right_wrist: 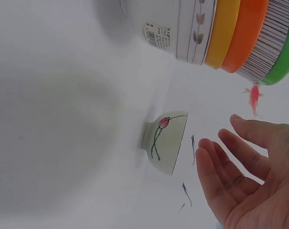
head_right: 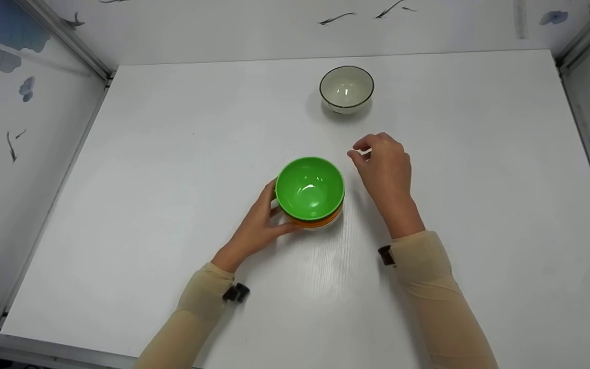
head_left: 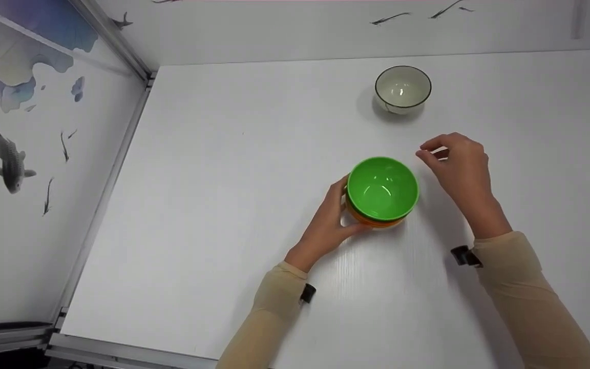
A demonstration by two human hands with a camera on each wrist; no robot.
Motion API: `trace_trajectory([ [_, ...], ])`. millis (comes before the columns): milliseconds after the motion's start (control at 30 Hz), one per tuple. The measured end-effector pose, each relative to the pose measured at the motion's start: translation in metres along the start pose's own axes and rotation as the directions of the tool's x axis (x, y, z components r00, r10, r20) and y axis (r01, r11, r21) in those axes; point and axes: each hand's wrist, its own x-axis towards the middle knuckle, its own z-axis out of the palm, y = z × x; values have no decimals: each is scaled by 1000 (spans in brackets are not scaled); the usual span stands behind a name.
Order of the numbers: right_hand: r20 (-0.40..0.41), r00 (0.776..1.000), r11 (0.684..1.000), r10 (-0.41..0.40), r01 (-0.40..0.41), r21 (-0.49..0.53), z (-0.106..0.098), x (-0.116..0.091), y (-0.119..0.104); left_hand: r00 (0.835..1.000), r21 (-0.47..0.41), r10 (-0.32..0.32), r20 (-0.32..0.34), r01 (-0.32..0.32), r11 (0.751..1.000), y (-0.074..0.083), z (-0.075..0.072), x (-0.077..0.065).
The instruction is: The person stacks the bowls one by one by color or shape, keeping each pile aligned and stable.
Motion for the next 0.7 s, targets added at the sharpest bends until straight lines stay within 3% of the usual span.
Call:
trace_trajectory([
  [700,-7,1000,999,30,-30,11,10,16,16,1000,-26,14,-4,-14,1000,-1,0,1],
])
